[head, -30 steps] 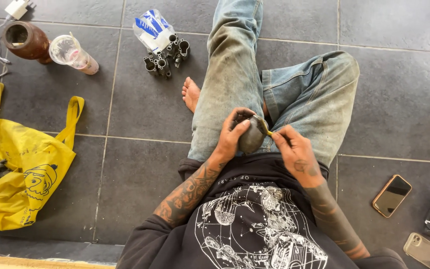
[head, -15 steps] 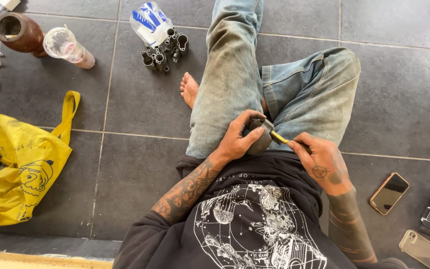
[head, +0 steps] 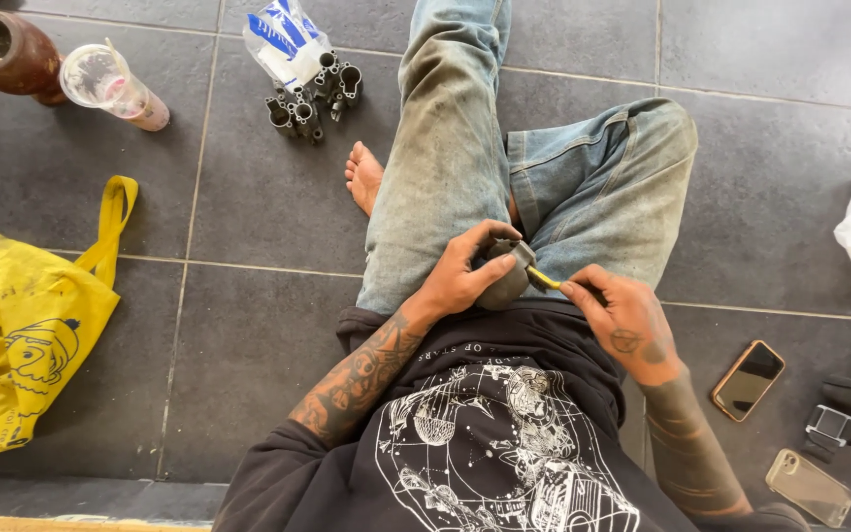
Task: The person sits on a tiled floor and uses a yellow brush to clean a small, dark mechanical part held in their left hand. They scrub the part's exterior and interior surfaces, rotating it to access different areas. Other similar parts are visible on the floor nearby.
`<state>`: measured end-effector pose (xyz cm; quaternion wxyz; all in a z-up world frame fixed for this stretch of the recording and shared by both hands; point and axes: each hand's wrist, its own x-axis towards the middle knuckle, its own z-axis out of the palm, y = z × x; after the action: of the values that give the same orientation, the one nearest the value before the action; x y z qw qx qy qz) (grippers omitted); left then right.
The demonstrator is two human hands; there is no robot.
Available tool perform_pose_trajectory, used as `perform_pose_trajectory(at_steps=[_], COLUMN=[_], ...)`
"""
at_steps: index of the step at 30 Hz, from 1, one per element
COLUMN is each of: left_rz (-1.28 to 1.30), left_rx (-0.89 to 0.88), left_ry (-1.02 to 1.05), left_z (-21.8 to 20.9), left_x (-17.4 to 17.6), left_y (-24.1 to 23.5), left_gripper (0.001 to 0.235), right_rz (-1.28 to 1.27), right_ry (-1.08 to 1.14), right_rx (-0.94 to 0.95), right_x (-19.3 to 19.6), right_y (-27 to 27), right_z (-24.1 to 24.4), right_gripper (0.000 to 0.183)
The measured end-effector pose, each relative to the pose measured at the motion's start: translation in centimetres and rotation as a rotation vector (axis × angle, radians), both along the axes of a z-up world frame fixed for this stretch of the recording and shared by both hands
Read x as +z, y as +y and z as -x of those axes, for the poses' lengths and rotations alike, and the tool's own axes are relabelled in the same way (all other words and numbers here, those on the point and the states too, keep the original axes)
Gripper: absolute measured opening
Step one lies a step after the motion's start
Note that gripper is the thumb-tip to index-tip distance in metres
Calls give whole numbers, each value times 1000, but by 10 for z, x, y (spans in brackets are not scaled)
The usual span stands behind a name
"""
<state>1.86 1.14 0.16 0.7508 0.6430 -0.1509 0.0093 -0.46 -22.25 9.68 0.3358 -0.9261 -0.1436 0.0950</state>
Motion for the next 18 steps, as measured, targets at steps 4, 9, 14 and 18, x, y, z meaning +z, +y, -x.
perform_pose_trajectory(at_steps=[4, 9, 14, 18], left_rz=[-27, -33, -50, -107], left_rx=[26, 77, 113, 76], left_ry=[46, 69, 64, 37], left_z=[-4, -4, -3, 1], left_x=[-6, -15, -16, -7], left_y=[0, -3, -6, -4], left_gripper=[38, 39, 40, 47], right_rz=[181, 323, 308, 188], right_ry=[-443, -789, -589, -102], right_rx=[34, 32, 24, 91], right_x=[-28, -57, -50, -17], right_y=[-3, -5, -1, -7], right_z=[-10, -12, -2, -7], right_gripper=[19, 19, 22, 17])
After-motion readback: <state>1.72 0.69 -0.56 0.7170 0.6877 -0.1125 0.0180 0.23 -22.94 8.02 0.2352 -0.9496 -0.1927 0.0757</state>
